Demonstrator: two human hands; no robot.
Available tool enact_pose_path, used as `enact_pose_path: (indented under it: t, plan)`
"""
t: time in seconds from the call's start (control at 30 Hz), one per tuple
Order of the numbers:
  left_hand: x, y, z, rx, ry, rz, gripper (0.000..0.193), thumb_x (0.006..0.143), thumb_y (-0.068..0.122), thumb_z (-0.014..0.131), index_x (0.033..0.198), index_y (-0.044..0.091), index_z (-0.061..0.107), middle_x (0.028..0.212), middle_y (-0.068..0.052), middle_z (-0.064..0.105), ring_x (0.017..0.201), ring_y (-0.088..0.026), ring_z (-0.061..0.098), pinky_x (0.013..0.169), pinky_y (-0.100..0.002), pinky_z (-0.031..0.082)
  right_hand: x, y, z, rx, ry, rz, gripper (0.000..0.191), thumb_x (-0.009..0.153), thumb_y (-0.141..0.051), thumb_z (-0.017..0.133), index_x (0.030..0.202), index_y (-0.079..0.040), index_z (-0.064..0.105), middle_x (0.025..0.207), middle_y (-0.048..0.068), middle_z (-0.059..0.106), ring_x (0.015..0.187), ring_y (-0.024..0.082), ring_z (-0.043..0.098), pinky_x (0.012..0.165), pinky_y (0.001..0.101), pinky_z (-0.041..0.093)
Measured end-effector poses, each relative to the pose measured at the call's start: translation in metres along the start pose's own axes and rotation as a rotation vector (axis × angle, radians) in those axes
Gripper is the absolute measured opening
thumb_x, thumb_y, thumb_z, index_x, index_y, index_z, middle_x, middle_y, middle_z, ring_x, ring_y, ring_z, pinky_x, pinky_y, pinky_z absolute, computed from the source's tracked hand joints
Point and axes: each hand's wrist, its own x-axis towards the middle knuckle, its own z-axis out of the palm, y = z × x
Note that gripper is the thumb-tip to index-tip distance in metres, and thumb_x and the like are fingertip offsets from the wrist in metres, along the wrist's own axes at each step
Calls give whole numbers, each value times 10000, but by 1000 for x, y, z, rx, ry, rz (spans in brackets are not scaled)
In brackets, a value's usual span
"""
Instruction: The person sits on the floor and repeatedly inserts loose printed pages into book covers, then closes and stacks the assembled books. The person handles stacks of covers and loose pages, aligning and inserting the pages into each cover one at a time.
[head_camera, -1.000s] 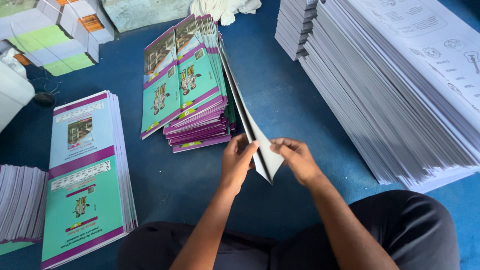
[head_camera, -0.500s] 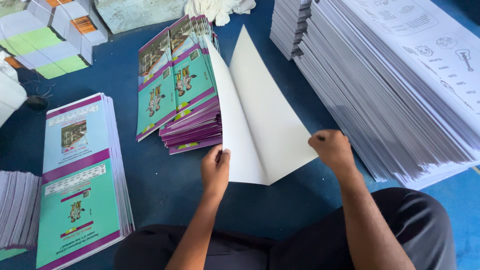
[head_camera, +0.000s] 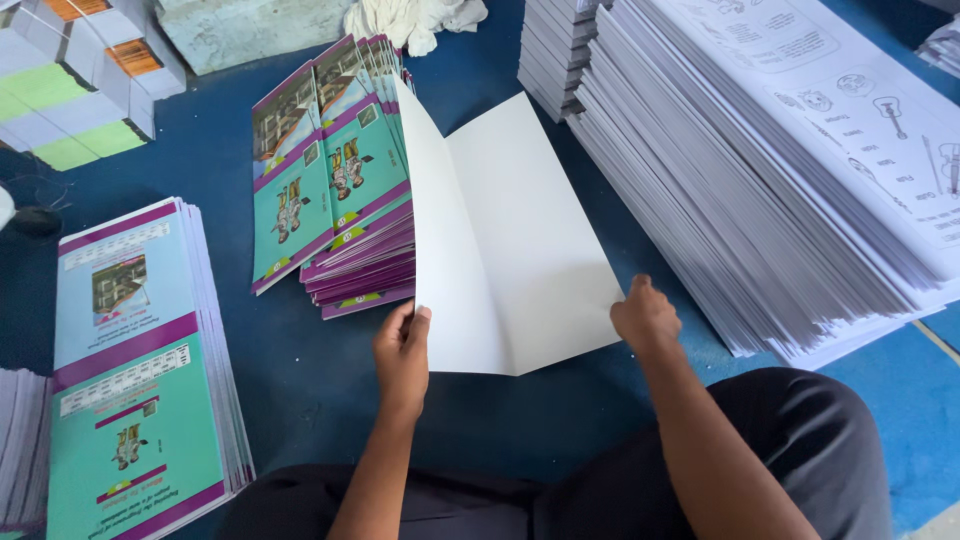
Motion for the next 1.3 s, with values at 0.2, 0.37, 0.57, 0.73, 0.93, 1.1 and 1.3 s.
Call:
enact_pose_path:
  t: [0.2, 0.37, 0.57, 0.73, 0.93, 1.1, 1.3]
  plan:
    - [-5, 7, 0, -133, -76, 0, 320, 934, 109, 647, 1234, 3, 681, 961, -43, 735, 841, -80, 663, 739, -249, 535, -10, -5, 15, -7, 303, -387, 639, 827, -68, 628, 1452, -117, 508, 1427, 183, 497, 1313, 383, 482, 1064, 558, 417]
    - [-8, 16, 0, -89, -125, -25, 369, 926, 66, 634, 1288, 4, 665, 1014, -117, 745, 898, -153, 703, 792, -307, 576, -30, -19, -11, 147, 289, -480, 614, 833, -131, 723, 1414, -87, 527, 1426, 193, 474, 1311, 389, 495, 1070, 529, 446]
    - [-8, 23, 1, -113, -131, -26, 375, 914, 70, 633, 1283, 8, 662, 1056, -100, 752, 951, -148, 714, 835, -301, 575, -46, -44, -65, 299, 298, -538, 565, 876, -109, 743, 1398, -50, 535, 1441, 218, 437, 1270, 410, 537, 1025, 448, 499]
    - [-8, 25, 2, -85, -112, -80, 365, 915, 95, 660, 1271, 17, 676, 1046, -107, 756, 951, -153, 712, 846, -308, 561, -37, -55, -123, 308, 471, -721, 465, 865, -45, 732, 1315, -40, 615, 1344, 202, 520, 1067, 305, 672, 825, 402, 591]
    - [-8, 25, 2, -66, -125, -72, 359, 922, 111, 653, 1270, 30, 674, 1076, -104, 763, 993, -152, 725, 888, -305, 572, -4, -43, -192, 113, 665, -870, 418, 909, -122, 824, 1289, -36, 672, 1303, 214, 568, 1033, 301, 660, 847, 395, 583]
    - [-11, 25, 2, -146, -147, -50, 357, 925, 92, 646, 1273, 15, 670, 1109, -115, 755, 1028, -158, 714, 913, -305, 556, 30, -4, -244, -228, 784, -827, 359, 955, -254, 841, 1226, -42, 740, 1178, 210, 687, 1074, 350, 664, 881, 444, 572]
    - [-12, 23, 5, -111, -154, -52, 346, 924, 108, 642, 1255, 13, 677, 1068, -113, 754, 1005, -157, 723, 899, -312, 573, 65, 31, -268, -235, 372, -480, 465, 870, -325, 834, 1248, -73, 733, 1156, 177, 760, 994, 342, 739, 871, 474, 580]
